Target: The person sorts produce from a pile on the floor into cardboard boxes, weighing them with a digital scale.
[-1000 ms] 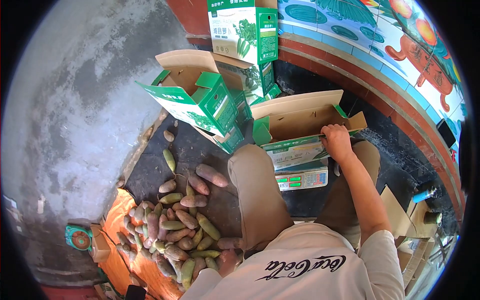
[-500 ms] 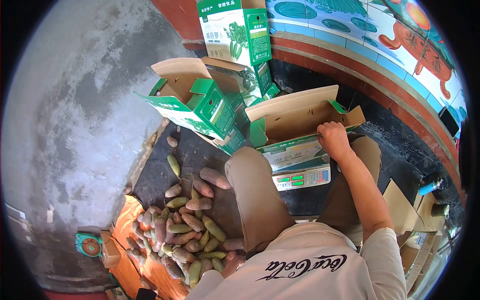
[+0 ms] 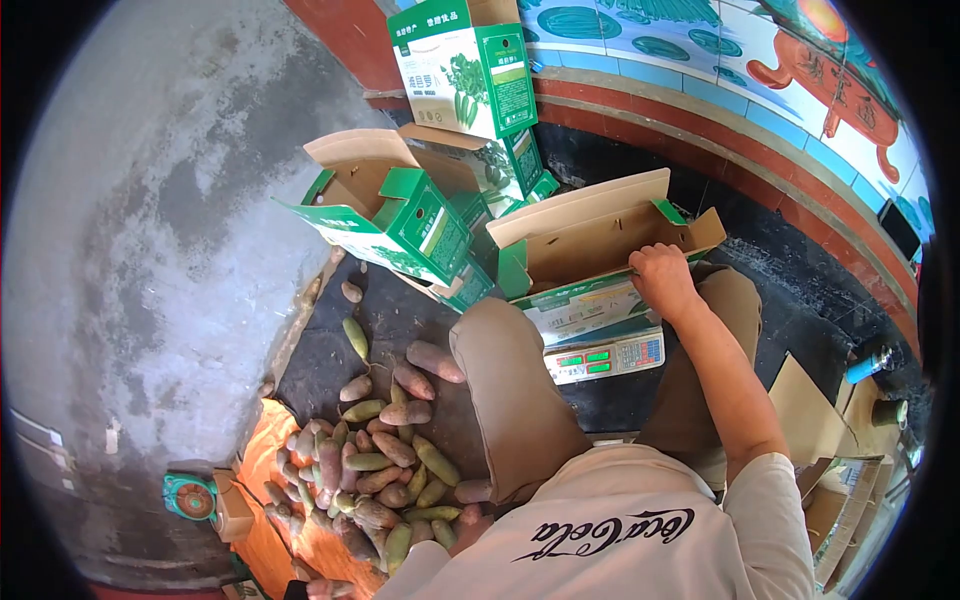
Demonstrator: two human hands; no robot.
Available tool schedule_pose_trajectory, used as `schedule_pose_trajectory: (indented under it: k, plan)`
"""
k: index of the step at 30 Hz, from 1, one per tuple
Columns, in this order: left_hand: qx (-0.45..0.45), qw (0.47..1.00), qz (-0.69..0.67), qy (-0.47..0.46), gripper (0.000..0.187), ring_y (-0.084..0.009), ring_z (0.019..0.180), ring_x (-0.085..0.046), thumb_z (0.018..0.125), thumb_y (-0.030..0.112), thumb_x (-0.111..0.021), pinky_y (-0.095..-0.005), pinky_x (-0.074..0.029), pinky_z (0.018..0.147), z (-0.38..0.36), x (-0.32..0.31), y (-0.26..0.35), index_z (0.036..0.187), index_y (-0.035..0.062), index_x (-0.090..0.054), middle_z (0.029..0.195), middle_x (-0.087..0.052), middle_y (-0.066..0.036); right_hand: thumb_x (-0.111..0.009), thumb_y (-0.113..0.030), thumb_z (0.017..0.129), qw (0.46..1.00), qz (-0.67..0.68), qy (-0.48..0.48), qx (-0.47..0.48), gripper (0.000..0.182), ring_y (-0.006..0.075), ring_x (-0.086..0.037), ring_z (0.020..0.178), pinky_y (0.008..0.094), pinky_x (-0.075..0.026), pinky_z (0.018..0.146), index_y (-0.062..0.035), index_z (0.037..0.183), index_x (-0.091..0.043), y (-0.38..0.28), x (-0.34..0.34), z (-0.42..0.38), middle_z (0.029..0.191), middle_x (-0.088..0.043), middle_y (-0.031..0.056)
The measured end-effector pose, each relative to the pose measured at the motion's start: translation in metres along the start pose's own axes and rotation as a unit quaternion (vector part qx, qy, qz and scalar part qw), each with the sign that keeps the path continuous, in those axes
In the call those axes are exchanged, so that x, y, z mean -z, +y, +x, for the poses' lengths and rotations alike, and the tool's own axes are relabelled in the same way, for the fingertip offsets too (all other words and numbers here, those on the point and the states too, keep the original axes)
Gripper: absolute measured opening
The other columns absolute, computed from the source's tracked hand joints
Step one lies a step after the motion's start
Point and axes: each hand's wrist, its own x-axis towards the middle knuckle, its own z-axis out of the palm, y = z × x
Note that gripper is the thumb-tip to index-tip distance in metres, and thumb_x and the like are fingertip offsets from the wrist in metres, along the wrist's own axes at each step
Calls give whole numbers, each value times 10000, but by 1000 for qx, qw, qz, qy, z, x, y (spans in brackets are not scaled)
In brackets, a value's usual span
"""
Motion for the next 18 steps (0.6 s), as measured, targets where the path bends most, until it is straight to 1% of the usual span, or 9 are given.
schedule_pose_trajectory:
  k: [18]
  plan:
    - [-10,1000,14,-6,712,-382,1117,-576,688,320,-744,-431,-478,936,-3,4,-4,1317,140,-461,1145,-616,-188,-723,-167,706,1000,-3,-13,1,139,241,-605,809,386,-447,743,-110,775,-616,1,0,-1,789,-617,54]
